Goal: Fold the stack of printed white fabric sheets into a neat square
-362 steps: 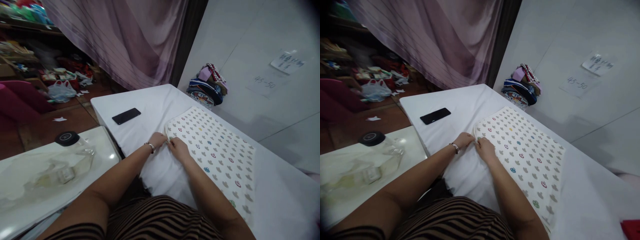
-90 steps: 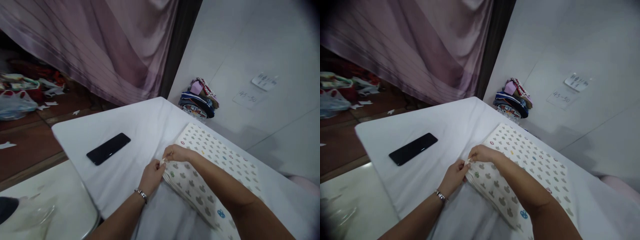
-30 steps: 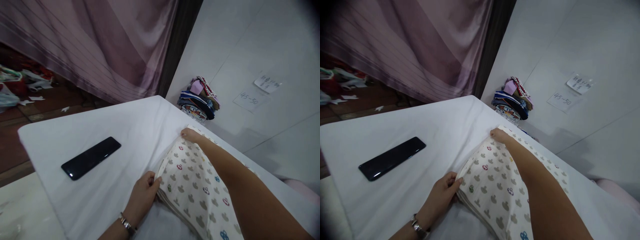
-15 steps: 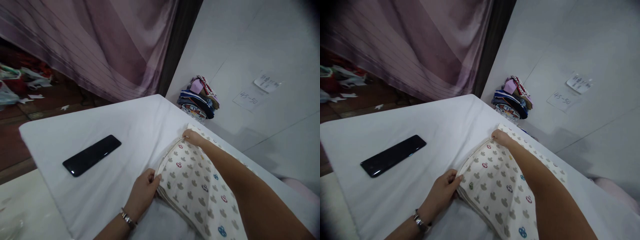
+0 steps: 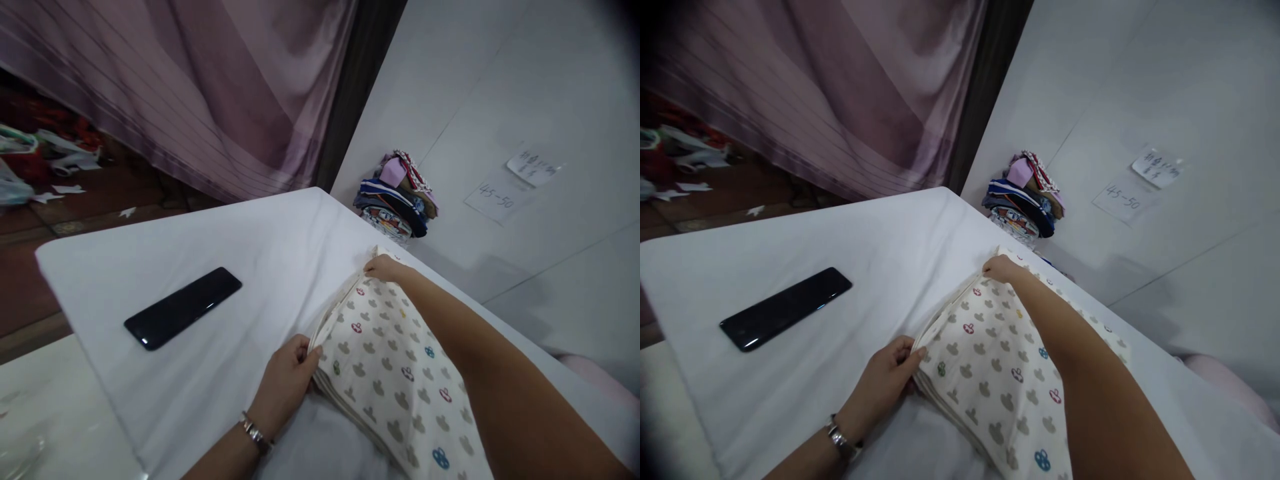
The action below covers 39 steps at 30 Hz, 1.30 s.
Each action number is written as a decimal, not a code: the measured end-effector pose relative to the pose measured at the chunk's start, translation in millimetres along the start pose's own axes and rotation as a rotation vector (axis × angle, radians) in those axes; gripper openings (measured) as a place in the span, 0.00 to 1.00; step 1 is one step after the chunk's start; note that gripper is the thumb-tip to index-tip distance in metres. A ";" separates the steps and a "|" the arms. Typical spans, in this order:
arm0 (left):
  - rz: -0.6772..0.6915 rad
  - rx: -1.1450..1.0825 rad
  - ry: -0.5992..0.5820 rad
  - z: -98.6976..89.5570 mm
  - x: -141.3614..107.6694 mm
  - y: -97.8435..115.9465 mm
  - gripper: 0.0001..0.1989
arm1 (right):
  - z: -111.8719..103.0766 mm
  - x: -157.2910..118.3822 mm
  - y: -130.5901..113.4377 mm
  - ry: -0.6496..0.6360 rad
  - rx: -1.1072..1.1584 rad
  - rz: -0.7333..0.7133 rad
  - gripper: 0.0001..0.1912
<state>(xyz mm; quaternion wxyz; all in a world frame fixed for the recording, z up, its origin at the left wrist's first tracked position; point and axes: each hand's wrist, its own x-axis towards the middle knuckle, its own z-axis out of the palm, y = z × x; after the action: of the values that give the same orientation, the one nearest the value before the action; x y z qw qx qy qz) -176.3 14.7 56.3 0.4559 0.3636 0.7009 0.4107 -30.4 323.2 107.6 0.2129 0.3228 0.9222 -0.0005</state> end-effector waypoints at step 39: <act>0.128 0.261 0.084 -11.6 -3.3 10.2 0.10 | -15.1 28.8 -23.8 0.099 -0.160 0.000 0.11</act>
<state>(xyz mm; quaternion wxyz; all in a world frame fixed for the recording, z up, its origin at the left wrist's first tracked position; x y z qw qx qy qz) -184.8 13.0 69.5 0.3480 0.4463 0.7420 0.3593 -70.6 323.6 106.8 0.1923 0.3046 0.9286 0.0893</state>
